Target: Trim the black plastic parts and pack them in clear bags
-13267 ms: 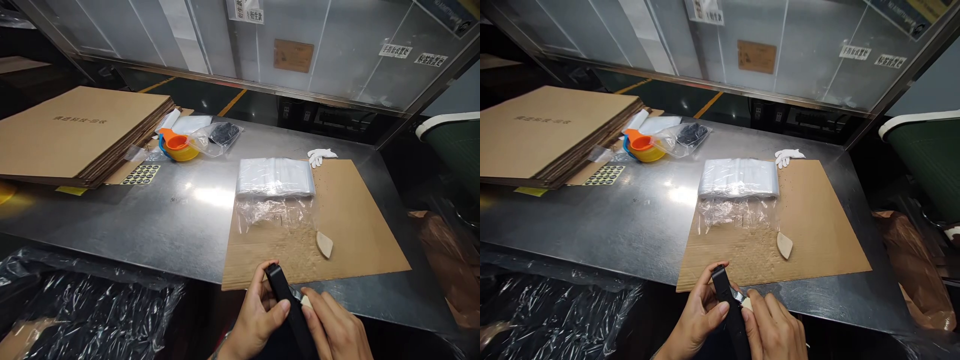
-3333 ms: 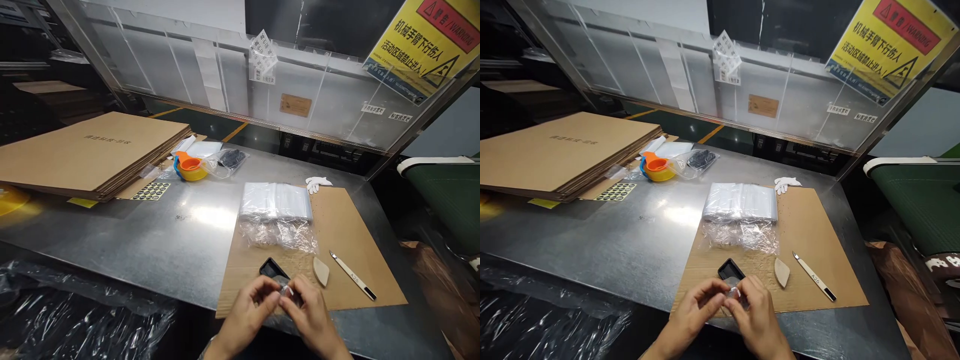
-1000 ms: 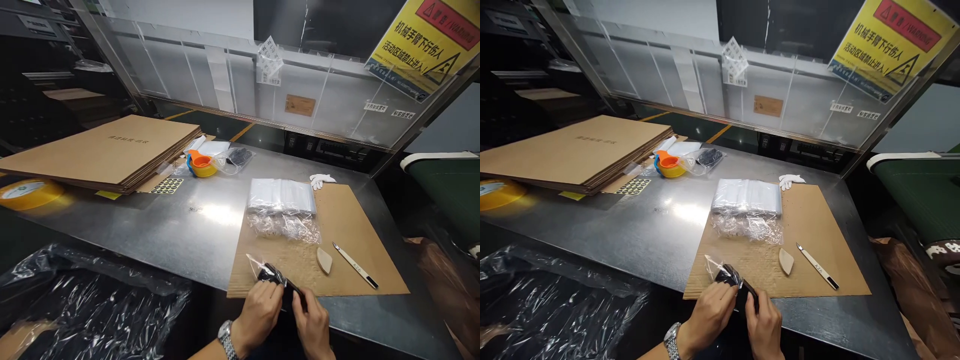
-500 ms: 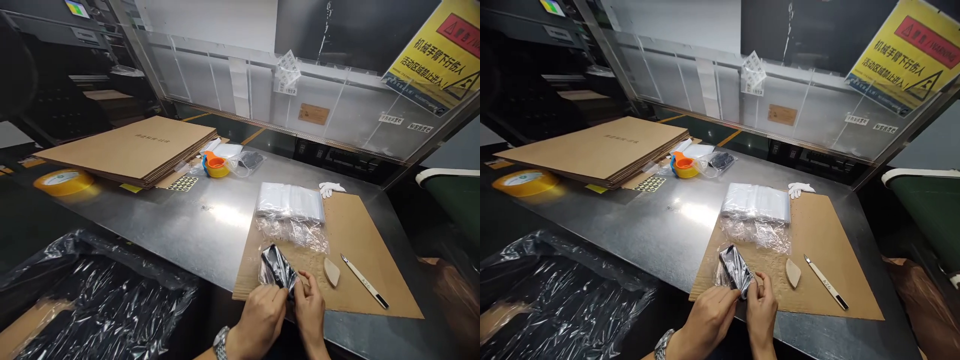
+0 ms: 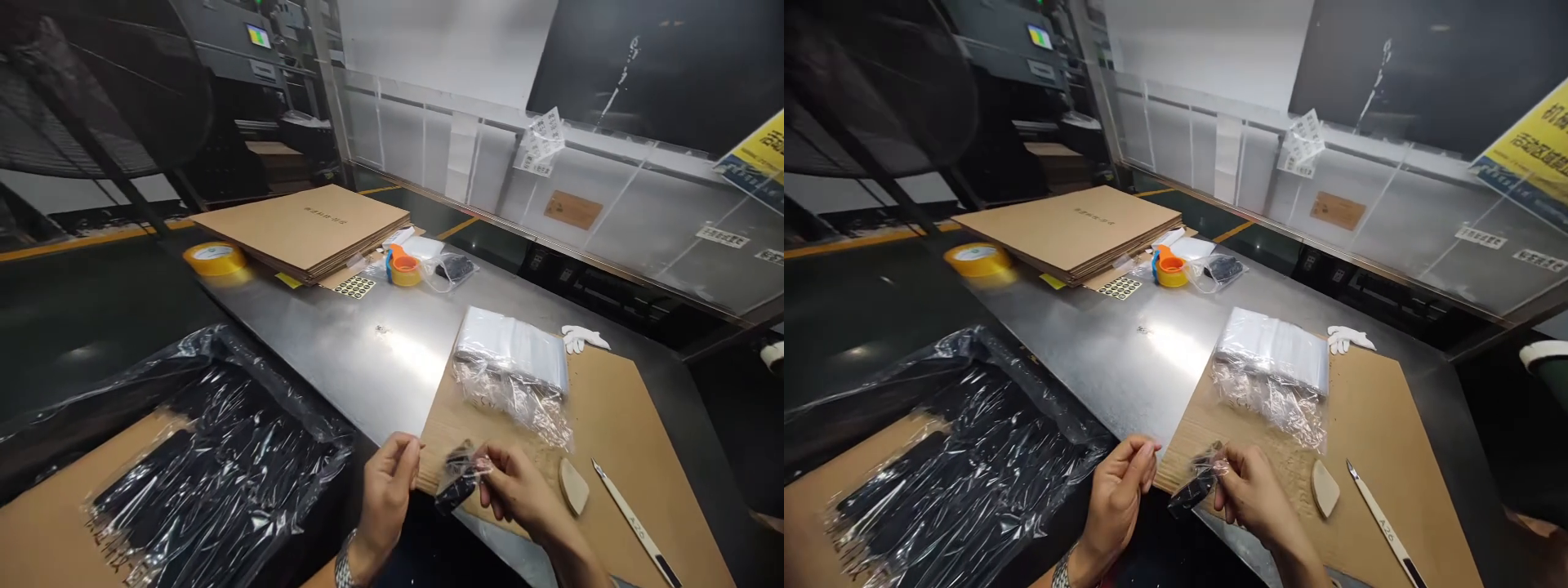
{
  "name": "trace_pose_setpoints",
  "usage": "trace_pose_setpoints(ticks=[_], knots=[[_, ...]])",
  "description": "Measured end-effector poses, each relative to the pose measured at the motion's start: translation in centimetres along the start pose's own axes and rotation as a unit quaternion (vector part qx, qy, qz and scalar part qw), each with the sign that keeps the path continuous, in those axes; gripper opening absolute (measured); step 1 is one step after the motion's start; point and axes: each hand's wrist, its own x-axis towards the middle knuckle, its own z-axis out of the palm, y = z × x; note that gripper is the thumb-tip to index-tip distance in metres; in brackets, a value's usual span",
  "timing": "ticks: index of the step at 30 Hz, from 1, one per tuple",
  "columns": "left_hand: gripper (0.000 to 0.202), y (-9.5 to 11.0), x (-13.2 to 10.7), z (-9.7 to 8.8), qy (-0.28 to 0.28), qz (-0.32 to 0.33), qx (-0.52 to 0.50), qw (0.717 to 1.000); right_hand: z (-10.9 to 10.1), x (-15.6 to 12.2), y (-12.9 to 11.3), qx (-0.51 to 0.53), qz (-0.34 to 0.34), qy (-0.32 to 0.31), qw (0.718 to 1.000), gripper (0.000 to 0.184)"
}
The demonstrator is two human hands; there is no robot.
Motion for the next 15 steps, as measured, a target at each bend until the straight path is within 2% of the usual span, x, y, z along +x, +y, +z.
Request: trace_pose_setpoints(ticks=[1,3,4,5,6,7,8,10,12,15], knots=[[0.025,-0.8,-0.3,-0.3,0.043,-0.045,-0.049,0.997,0.1,0.1,-0.8,0.003,-0.002,-0.007,1.0,0.024],[0.03,-2.4,-1.0,-0.4,0.069,-0.2,-0.14,0.967,0.8,0.4,-2.6,0.018,-0.014,-0.014,1.0,0.018],[0.034,-3.1,-1.4,-0.3,0.055,-0.295,-0.191,0.934,1.2,0.5,-3.4,0.034,-0.021,-0.016,0.999,0.016],[0.041,-3.4,-1.6,-0.1,0.018,-0.376,-0.251,0.892,1.8,0.7,-4.2,0.057,-0.027,-0.018,0.998,0.016],[0.048,-3.5,-1.8,0.1,-0.036,-0.417,-0.318,0.85,2.3,0.9,-4.9,0.081,-0.031,-0.021,0.996,0.016],[0.054,-3.3,-1.7,0.3,-0.087,-0.42,-0.385,0.817,2.8,1.2,-5.5,0.099,-0.033,-0.026,0.994,0.016],[0.057,-2.9,-1.5,0.4,-0.128,-0.39,-0.448,0.794,3.3,1.5,-6.0,0.11,-0.035,-0.032,0.993,0.017],[0.055,-1.3,-0.6,0.0,-0.157,-0.291,-0.546,0.77,4.0,2.2,-6.5,0.117,-0.042,-0.042,0.991,0.016],[0.061,0.4,0.5,-0.8,-0.128,-0.223,-0.596,0.761,4.8,2.9,-6.4,0.126,-0.04,-0.046,0.99,0.018],[0.065,2.2,1.8,-2.4,-0.035,-0.198,-0.605,0.771,6.4,4.0,-5.2,0.161,-0.02,-0.048,0.986,0.033]])
